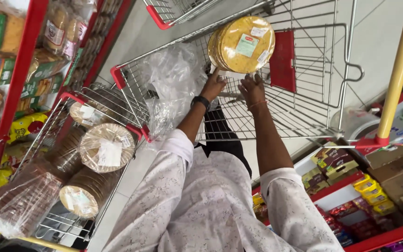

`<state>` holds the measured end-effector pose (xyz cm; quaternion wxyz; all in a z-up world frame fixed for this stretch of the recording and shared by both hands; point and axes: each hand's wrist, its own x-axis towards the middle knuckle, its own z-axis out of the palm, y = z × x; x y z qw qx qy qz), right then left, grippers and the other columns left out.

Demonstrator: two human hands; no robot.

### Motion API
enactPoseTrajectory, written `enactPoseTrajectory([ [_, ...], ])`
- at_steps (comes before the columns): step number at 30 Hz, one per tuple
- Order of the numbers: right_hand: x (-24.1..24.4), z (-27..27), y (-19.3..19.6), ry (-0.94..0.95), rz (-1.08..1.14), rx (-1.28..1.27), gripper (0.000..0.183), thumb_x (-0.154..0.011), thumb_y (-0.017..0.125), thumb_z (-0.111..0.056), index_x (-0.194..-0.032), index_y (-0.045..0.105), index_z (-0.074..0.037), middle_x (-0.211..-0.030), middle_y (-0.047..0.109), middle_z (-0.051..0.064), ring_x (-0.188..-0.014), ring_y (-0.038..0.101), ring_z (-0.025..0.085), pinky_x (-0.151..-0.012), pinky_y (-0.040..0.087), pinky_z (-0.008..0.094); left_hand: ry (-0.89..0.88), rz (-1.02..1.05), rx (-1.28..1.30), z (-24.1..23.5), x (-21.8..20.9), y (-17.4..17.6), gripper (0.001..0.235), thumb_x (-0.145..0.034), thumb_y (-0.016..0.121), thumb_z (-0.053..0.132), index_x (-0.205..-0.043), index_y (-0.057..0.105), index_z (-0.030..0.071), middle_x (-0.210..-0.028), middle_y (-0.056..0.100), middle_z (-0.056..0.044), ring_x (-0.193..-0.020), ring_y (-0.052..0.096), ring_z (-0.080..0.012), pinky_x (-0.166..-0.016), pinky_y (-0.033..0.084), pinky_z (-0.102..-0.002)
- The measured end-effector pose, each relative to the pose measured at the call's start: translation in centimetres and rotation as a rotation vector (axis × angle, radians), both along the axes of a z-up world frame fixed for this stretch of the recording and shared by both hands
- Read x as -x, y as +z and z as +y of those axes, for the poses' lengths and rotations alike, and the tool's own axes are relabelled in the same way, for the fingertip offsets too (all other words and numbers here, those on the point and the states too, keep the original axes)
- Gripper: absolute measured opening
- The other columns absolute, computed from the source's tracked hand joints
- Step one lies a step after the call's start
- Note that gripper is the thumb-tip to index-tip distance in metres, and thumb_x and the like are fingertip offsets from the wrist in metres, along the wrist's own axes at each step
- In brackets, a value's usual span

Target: The person repeatedly picks up round packaged biscuits from a shopping cart, tears off a small white label from a roll, and sticks it onto the top of each package. The person continues this process for multiple biscuit packages throughout the clip.

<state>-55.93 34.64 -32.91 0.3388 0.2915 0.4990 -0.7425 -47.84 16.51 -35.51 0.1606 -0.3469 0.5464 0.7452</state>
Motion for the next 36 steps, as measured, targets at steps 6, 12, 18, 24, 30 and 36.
enactPoseTrajectory([
  [6,1.8,-0.3,2.0,0.183,-0.027,-0.121,0.068,-0.095,0.063,-0.008,-0.156,0.034,-0.014,-0.131,0.062,0.005,-0.107,0.063,0.017,-0.087,0.058,0.037,-0.222,0.11,0.735,-0.8,-4.4,5.4,0.06,-0.099,0.066,0.02,-0.155,0.043,0.017,-0.165,0.043,-0.013,-0.152,0.045,-0.0332,-0.126,0.037,-0.051],
  [12,-2.8,-0.8,2.8,0.888,-0.001,-0.538,0.064,-0.096,0.073,-0.034,-0.148,0.047,-0.007,-0.127,0.063,0.016,-0.108,0.062,0.026,-0.088,0.057,0.042,-0.618,-0.248,0.978,-5.5,-11.5,16.8,0.102,-0.074,0.081,0.058,-0.154,0.033,0.015,-0.163,0.017,-0.023,-0.147,0.018,-0.0553,-0.111,0.018,-0.075],
  [18,-13.0,-6.5,6.6,1.476,0.303,0.044,0.104,-0.081,0.082,-0.034,-0.161,0.021,-0.011,-0.15,0.05,0.018,-0.134,0.053,0.033,-0.109,0.047,0.042,-0.667,-0.506,0.557,-2.7,-22.2,7.9,0.087,-0.078,0.08,0.053,-0.145,0.045,0.011,-0.141,0.053,-0.024,-0.128,0.053,-0.0474,-0.105,0.04,-0.065],
  [24,-17.2,-11.0,11.3,1.523,0.934,-0.069,0.085,-0.085,0.078,-0.015,-0.156,0.031,-0.01,-0.14,0.06,0.021,-0.122,0.065,0.033,-0.1,0.054,0.04,0.279,-0.113,0.79,-1.0,-22.1,2.4,0.014,-0.091,0.065,0.016,-0.097,0.07,0.005,-0.098,0.073,-0.019,-0.094,0.067,-0.0388,-0.079,0.054,-0.048],
  [30,-15.0,-11.1,12.6,0.77,0.36,0.047,0.033,-0.093,0.065,-0.006,-0.125,0.06,-0.003,-0.103,0.071,0.011,-0.082,0.071,0.02,-0.067,0.062,0.033,0.592,0.371,1.028,-2.5,-20.7,23.9,0.051,-0.091,0.076,0.022,-0.134,0.052,0.009,-0.13,0.06,-0.021,-0.123,0.059,-0.0429,-0.104,0.045,-0.049],
  [36,-15.8,-9.1,15.8,0.753,-0.058,0.458,0.031,-0.098,0.068,-0.005,-0.127,0.066,0.005,-0.116,0.07,0.016,-0.099,0.069,0.026,-0.079,0.057,0.035,0.367,0.421,0.66,-1.0,-26.9,20.3,0.065,-0.083,0.077,0.008,-0.141,0.051,0.001,-0.137,0.058,-0.023,-0.124,0.057,-0.0356,-0.101,0.046,-0.039],
])
